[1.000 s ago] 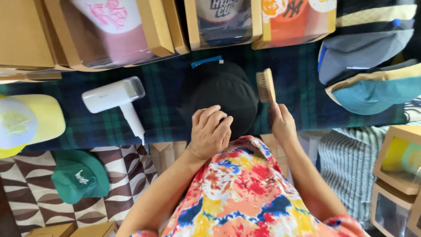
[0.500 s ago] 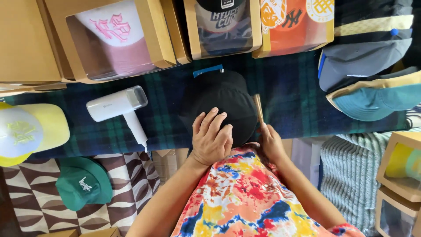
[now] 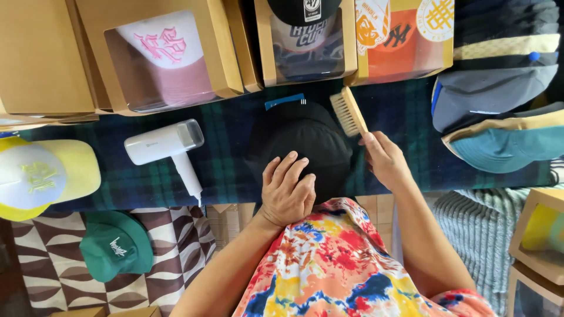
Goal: The person uses a wooden brush to clean a black baseball cap placed on a table. They repeatedly brush the surface of the cap while holding it steady with their other hand. A white hairdryer and other caps are visible nearby.
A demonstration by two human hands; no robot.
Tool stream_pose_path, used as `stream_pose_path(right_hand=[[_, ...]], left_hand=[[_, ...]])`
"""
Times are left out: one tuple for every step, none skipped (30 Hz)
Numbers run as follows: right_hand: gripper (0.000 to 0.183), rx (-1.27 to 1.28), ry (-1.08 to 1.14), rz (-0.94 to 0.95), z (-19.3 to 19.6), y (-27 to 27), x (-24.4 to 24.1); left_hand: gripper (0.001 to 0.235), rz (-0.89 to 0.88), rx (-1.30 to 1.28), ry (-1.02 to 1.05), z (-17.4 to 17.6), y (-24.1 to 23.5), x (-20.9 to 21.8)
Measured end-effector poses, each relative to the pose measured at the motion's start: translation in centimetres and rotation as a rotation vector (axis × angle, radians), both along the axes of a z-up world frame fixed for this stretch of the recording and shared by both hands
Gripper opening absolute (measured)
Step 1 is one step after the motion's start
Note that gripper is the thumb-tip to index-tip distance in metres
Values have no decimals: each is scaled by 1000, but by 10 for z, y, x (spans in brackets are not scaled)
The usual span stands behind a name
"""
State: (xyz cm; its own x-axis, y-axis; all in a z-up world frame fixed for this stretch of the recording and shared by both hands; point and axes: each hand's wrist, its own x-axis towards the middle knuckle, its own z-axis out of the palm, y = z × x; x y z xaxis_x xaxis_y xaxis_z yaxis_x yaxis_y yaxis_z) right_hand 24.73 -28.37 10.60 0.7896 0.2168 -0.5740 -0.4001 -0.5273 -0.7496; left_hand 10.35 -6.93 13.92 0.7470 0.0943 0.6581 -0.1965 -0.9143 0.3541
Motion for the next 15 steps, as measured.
stream_pose_path(right_hand=[[36, -2, 3, 1, 8, 9, 5], [39, -49, 66, 52, 16, 18, 10], [42, -92, 131, 96, 24, 28, 12], [42, -91, 137, 91, 6, 28, 23], [46, -204, 167, 228, -11, 24, 36], [49, -316, 198, 365, -27, 21, 49], [49, -313, 190, 365, -15, 21, 51], [45, -263, 140, 307, -4, 21, 54], [41, -219, 96, 250, 8, 21, 54], [41, -222, 95, 252, 15, 24, 49], [42, -122, 166, 206, 21, 26, 40], [42, -22, 236, 160, 27, 28, 32], [42, -22, 239, 157, 0, 18, 40], [48, -190, 230, 288, -27, 8, 48], [54, -362, 217, 417, -53, -6, 56]], left_hand=[[13, 1, -2, 3, 0, 0, 0], [13, 2, 0, 4, -1, -1, 0], [13, -3, 5, 7, -1, -1, -1], [13, -9, 5, 13, 1, 2, -3], [13, -15, 2, 20, 3, 1, -2], [13, -21, -1, 26, 5, 1, -1], [13, -20, 4, 20, 4, 1, -2], [13, -20, 10, 29, 3, 1, -2], [13, -18, 9, 43, 2, 0, -4], [13, -16, 7, 43, 1, 1, -1], [13, -15, 11, 35, 0, 1, -2], [12, -14, 15, 28, -1, 2, -2], [12, -17, 15, 31, 1, 4, -1], [13, -18, 26, 17, 3, 6, 1], [13, -20, 33, 0, 5, 5, 2]])
